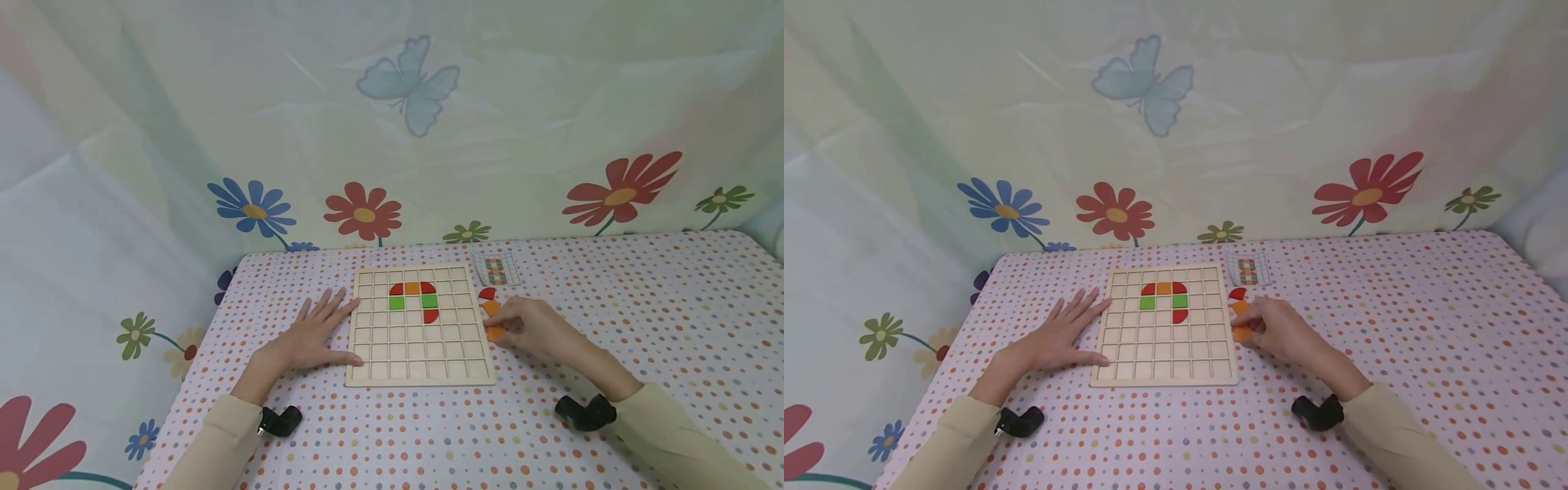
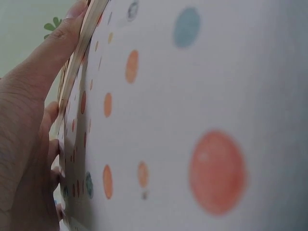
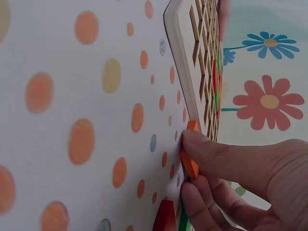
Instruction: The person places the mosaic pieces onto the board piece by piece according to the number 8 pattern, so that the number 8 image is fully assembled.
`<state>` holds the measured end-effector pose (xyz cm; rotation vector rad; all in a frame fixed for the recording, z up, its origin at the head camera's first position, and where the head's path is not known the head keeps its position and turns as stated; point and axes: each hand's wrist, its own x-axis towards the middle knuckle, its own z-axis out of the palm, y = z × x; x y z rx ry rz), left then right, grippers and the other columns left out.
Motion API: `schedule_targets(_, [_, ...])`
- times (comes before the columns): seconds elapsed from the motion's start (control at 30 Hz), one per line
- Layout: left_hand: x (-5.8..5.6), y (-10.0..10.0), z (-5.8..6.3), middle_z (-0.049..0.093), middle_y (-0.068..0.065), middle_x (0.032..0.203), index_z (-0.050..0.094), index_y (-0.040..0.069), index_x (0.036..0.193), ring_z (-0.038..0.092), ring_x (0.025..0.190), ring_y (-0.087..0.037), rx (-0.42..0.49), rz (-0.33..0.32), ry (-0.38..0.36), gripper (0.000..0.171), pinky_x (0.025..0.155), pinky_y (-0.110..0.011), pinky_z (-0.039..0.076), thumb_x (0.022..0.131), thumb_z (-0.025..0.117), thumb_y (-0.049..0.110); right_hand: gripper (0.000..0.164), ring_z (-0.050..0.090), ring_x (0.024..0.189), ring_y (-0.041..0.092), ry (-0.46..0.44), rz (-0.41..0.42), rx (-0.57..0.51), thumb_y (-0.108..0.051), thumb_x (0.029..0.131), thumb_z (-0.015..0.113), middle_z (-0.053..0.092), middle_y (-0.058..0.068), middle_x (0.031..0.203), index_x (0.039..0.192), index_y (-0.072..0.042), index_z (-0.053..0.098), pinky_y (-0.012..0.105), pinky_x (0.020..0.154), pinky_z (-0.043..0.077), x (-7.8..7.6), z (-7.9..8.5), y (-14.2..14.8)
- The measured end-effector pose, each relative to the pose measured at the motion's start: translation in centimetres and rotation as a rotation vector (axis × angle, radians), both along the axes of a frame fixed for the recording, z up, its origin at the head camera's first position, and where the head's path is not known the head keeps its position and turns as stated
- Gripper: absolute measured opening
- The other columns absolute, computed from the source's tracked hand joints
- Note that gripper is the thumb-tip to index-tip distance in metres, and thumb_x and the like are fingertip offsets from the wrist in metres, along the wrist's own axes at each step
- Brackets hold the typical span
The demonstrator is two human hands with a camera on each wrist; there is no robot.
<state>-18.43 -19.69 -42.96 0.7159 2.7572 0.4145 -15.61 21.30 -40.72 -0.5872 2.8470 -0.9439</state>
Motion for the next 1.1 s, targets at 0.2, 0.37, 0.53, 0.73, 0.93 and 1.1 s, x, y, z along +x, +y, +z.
schedule_targets(0.2, [0.1,0.0,0.0,0.006,-0.01,0.176,0.02,0.024,0.169,-0.003,0.161,-0.036,-0.008,0.005,-0.004,0.11,0.126,-0.064,-0.003,0.085,0.072,0.072,0.03,0.062,0.079,0.015,0.004,-0.031,-0.03,0.005,0.076,0.089,0.068,0.002,0.093,0.104,-0.003,0.082,0.024,0.067,0.054,0.2,-0.1,-0.2])
schedule_targets(0.37, [0.1,-0.1,0.0,0.006,-0.01,0.176,0.021,0.025,0.169,-0.003,0.161,-0.036,-0.007,0.011,0.0,0.11,0.126,-0.064,-0.004,0.085,0.072,0.073,0.029,0.066,0.078,0.016,0.012,-0.055,-0.088,0.006,0.073,0.091,0.072,0.005,0.094,0.099,-0.004,0.082,0.024,0.065,0.056,0.5,-0.4,0.0])
schedule_targets(0.53, [0.0,0.0,-0.1,0.006,-0.01,0.176,0.02,0.025,0.169,-0.003,0.161,-0.036,-0.011,0.005,0.001,0.11,0.126,-0.064,-0.004,0.084,0.071,0.073,0.027,0.067,0.077,0.016,0.009,-0.063,-0.11,0.004,0.073,0.092,0.075,0.006,0.095,0.097,-0.005,0.082,0.024,0.064,0.056,0.6,-0.5,0.4])
schedule_targets(0.73, [0.1,-0.1,0.1,0.006,-0.01,0.176,0.021,0.024,0.169,-0.003,0.161,-0.036,-0.004,0.006,-0.004,0.11,0.126,-0.064,-0.003,0.085,0.072,0.072,0.03,0.066,0.081,0.019,0.038,-0.072,-0.142,0.002,0.072,0.093,0.073,0.007,0.094,0.099,0.0,0.081,0.025,0.067,0.056,-0.1,0.2,-0.3])
schedule_targets(0.93, [0.0,-0.2,0.0,0.005,-0.009,0.176,0.019,0.025,0.17,-0.005,0.162,-0.035,-0.01,0.001,-0.01,0.11,0.126,-0.064,-0.004,0.085,0.071,0.073,0.026,0.069,0.083,0.02,0.052,0.017,-0.204,0.004,0.075,0.091,0.075,0.006,0.093,0.099,0.0,0.081,0.027,0.072,0.06,-1.7,1.1,-3.4])
schedule_targets(1.1, [-0.2,-0.1,-0.3,0.003,-0.008,0.176,0.017,0.026,0.17,-0.006,0.162,-0.034,-0.014,-0.005,-0.005,0.111,0.126,-0.063,-0.004,0.085,0.07,0.074,0.021,0.067,0.083,0.02,0.035,0.108,-0.222,0.006,0.079,0.088,0.075,0.007,0.092,0.097,0.001,0.081,0.03,0.074,0.061,-3.8,1.5,-6.4])
